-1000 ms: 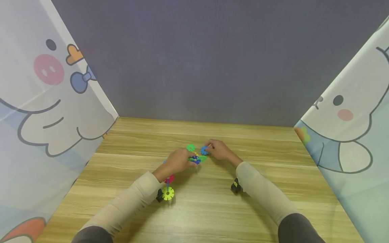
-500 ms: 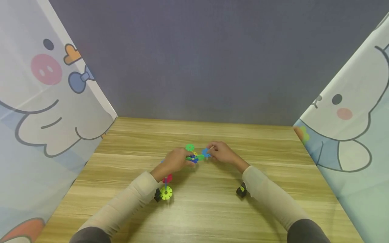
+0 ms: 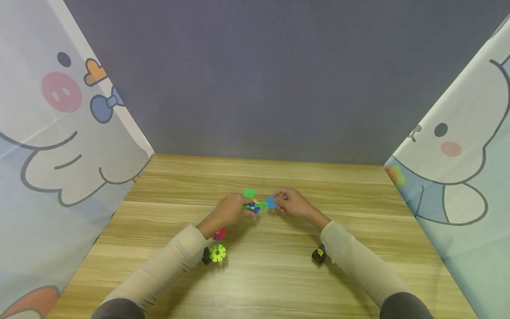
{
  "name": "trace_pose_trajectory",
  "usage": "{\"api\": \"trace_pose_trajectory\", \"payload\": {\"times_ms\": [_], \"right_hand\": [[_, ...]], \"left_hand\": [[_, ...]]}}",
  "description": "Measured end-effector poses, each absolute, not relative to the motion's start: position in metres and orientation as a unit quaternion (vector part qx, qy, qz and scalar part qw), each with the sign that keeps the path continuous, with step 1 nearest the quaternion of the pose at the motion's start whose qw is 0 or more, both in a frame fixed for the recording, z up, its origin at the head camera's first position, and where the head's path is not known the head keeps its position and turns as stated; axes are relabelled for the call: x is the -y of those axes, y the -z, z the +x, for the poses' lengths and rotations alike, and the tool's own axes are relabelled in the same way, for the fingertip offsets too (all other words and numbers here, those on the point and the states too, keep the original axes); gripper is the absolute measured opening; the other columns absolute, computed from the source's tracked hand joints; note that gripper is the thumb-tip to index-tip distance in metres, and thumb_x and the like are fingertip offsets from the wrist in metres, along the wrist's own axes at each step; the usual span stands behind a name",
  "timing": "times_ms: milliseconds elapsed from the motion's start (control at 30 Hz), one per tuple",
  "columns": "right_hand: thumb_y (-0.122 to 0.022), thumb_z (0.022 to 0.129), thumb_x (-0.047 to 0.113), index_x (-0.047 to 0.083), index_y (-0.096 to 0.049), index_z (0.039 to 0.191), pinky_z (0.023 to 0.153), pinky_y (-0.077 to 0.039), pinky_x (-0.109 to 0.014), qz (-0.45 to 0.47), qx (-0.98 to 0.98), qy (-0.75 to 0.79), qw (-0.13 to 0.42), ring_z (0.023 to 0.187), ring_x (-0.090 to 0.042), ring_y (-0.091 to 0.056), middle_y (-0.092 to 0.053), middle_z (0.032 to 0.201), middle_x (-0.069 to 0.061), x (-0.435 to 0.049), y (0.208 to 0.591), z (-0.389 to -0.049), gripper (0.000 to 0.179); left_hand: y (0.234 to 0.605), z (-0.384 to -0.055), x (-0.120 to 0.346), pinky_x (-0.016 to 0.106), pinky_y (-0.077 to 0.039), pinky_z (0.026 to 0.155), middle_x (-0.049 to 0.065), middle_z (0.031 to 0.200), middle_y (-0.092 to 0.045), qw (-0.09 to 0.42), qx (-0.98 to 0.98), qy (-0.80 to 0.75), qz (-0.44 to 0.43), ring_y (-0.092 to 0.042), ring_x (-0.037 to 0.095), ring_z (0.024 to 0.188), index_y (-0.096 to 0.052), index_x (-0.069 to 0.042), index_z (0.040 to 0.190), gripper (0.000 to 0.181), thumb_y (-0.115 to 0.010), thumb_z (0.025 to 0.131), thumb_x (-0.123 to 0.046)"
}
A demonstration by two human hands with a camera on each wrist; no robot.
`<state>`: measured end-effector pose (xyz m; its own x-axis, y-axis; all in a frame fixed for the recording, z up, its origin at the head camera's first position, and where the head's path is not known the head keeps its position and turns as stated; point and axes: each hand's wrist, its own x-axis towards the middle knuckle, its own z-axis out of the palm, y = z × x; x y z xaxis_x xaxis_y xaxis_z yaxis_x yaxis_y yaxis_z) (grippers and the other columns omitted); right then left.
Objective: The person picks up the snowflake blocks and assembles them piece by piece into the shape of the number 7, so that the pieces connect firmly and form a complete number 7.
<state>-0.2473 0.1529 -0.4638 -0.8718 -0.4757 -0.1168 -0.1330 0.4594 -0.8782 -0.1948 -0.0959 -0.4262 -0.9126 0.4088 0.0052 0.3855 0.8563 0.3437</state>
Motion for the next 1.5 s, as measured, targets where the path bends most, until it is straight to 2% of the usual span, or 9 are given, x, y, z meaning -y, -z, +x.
{"api": "trace_pose_trajectory", "payload": {"times_ms": [133,367,533,733,900,967,1133,1267,1500], "right_hand": [[-0.056,0.104,0.014,-0.001,-0.060,0.127,0.066,-0.059,-0.029,-0.158,-0.824,0.511,0.186,0.067,-0.015,-0.061,-0.066,0.081,-0.012,-0.153,0.466,-0.246,0.028],[-0.058,0.104,0.015,-0.003,-0.057,0.127,0.067,-0.059,-0.028,-0.131,-0.801,0.545,0.211,0.069,-0.014,-0.062,-0.066,0.084,-0.011,-0.153,0.466,-0.241,0.029],[-0.056,0.103,0.010,-0.005,-0.053,0.130,0.068,-0.060,-0.027,-0.133,-0.790,0.554,0.227,0.071,-0.014,-0.063,-0.067,0.087,-0.012,-0.154,0.466,-0.240,0.031],[-0.055,0.104,0.007,-0.004,-0.052,0.132,0.067,-0.061,-0.028,-0.142,-0.786,0.554,0.235,0.070,-0.014,-0.065,-0.070,0.089,-0.016,-0.154,0.464,-0.240,0.031],[-0.056,0.104,0.008,-0.005,-0.053,0.131,0.067,-0.061,-0.030,-0.150,-0.782,0.554,0.242,0.068,-0.012,-0.065,-0.070,0.090,-0.020,-0.151,0.464,-0.237,0.030],[-0.056,0.103,0.008,-0.004,-0.053,0.130,0.067,-0.061,-0.030,-0.150,-0.781,0.555,0.244,0.068,-0.013,-0.065,-0.070,0.090,-0.019,-0.149,0.464,-0.236,0.030],[-0.055,0.103,0.005,-0.006,-0.052,0.130,0.066,-0.061,-0.030,-0.164,-0.778,0.557,0.242,0.067,-0.012,-0.064,-0.070,0.087,-0.014,-0.147,0.465,-0.235,0.029],[-0.055,0.103,0.004,-0.008,-0.051,0.129,0.066,-0.062,-0.031,-0.171,-0.775,0.557,0.243,0.066,-0.011,-0.064,-0.070,0.087,-0.015,-0.147,0.462,-0.234,0.029],[-0.055,0.102,0.001,-0.008,-0.052,0.127,0.065,-0.062,-0.031,-0.162,-0.769,0.569,0.241,0.065,-0.011,-0.063,-0.069,0.088,-0.021,-0.146,0.458,-0.233,0.027]], "left_hand": [[0.428,-0.195,0.096,0.028,-0.056,0.058,0.009,0.122,-0.075,0.026,-0.962,-0.169,0.212,-0.073,0.028,0.101,-0.074,-0.014,0.124,0.046,-0.080,0.086,-0.039],[0.432,-0.196,0.097,0.022,-0.047,0.048,0.011,0.122,-0.075,0.025,-0.961,-0.175,0.214,-0.068,0.017,0.079,-0.074,-0.014,0.125,0.048,-0.081,0.085,-0.039],[0.432,-0.196,0.097,0.021,-0.046,0.048,0.009,0.124,-0.074,0.026,-0.961,-0.179,0.208,-0.070,0.017,0.085,-0.074,-0.015,0.125,0.047,-0.081,0.085,-0.038],[0.429,-0.195,0.098,0.024,-0.048,0.050,0.010,0.126,-0.073,0.026,-0.963,-0.173,0.207,-0.073,0.025,0.096,-0.073,-0.015,0.126,0.048,-0.082,0.085,-0.038],[0.428,-0.195,0.099,0.030,-0.059,0.061,0.010,0.122,-0.075,0.020,-0.960,-0.169,0.222,-0.074,0.029,0.102,-0.073,-0.014,0.126,0.048,-0.081,0.085,-0.038],[0.429,-0.194,0.099,0.033,-0.063,0.071,0.010,0.121,-0.075,0.018,-0.959,-0.167,0.229,-0.073,0.030,0.105,-0.073,-0.013,0.126,0.048,-0.081,0.085,-0.037],[0.431,-0.193,0.100,0.040,-0.062,0.089,0.013,0.120,-0.075,0.010,-0.952,-0.189,0.239,-0.072,0.033,0.109,-0.072,-0.007,0.125,0.048,-0.082,0.084,-0.031],[0.431,-0.193,0.099,0.039,-0.062,0.090,0.016,0.116,-0.075,-0.006,-0.944,-0.198,0.264,-0.073,0.032,0.104,-0.072,-0.003,0.124,0.049,-0.082,0.083,-0.027],[0.431,-0.194,0.098,0.034,-0.062,0.086,0.015,0.108,-0.075,-0.020,-0.939,-0.188,0.287,-0.072,0.026,0.094,-0.072,-0.002,0.123,0.047,-0.082,0.083,-0.025]]}}
